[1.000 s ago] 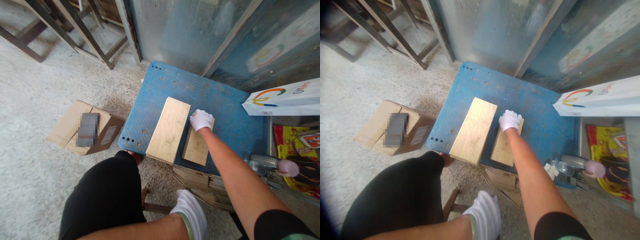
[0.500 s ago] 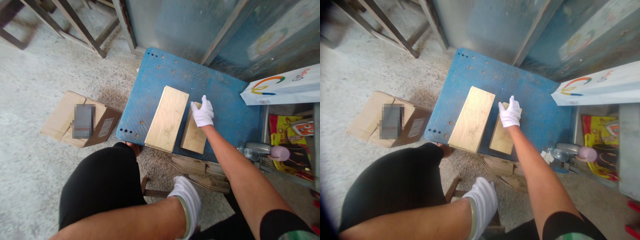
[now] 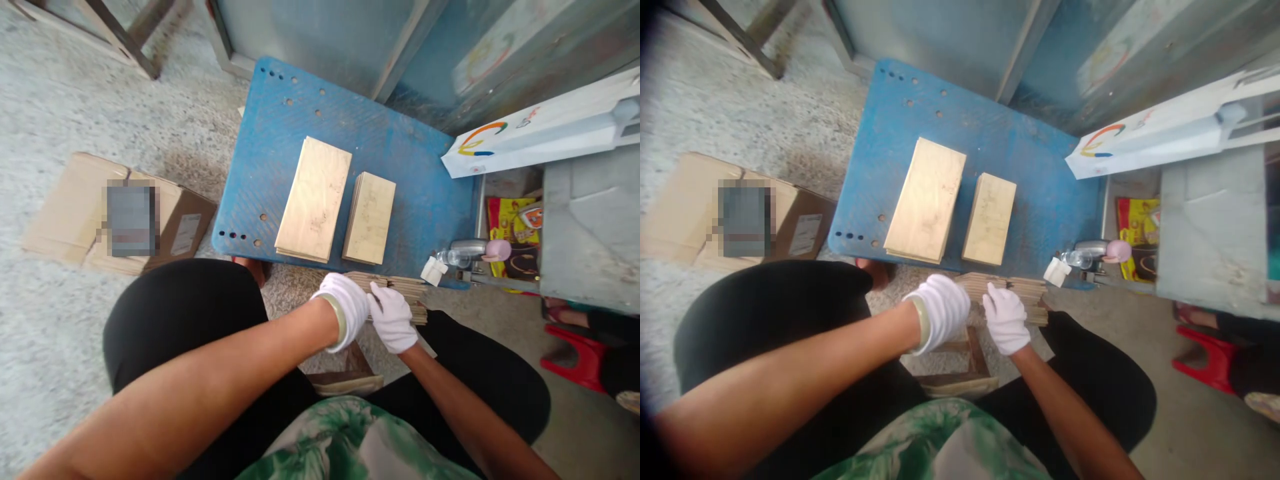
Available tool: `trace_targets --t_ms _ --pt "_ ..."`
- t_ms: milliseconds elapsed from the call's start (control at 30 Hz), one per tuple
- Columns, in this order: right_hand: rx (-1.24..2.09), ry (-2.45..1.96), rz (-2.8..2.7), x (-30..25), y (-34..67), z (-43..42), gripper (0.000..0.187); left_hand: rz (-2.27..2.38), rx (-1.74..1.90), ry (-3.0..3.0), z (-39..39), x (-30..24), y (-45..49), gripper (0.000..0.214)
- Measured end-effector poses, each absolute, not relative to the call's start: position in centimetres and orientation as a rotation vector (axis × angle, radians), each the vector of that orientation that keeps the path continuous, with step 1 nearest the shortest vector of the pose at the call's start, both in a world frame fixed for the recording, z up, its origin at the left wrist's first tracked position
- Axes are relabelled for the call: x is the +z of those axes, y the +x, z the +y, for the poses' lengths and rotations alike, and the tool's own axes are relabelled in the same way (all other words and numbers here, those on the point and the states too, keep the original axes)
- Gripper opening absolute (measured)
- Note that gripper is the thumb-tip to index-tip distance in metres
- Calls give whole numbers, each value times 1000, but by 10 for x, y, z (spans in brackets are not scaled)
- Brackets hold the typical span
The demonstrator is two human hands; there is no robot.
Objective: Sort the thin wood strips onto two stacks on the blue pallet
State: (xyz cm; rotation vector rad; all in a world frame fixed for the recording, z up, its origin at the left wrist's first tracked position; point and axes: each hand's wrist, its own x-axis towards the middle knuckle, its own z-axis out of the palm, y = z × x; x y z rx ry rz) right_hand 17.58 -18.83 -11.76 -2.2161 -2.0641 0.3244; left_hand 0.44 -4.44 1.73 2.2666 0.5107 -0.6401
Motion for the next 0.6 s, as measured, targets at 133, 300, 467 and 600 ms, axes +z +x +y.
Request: trace_targets --t_ms 133,300,467,600 --pt "281 -2195 -2265 -122 167 -204 35 636 -636 2319 -20 23 -5 25" --pt "287 -2316 -2397 -120 156 -206 42 735 -624 2342 -8 25 -13 33" --pt "357 -2365 -2483 -116 149 -212 51 697 -666 2353 -12 21 -15 36" --pt "342 -2401 -2461 -119 142 -222 62 652 -677 2357 -14 16 -13 36"
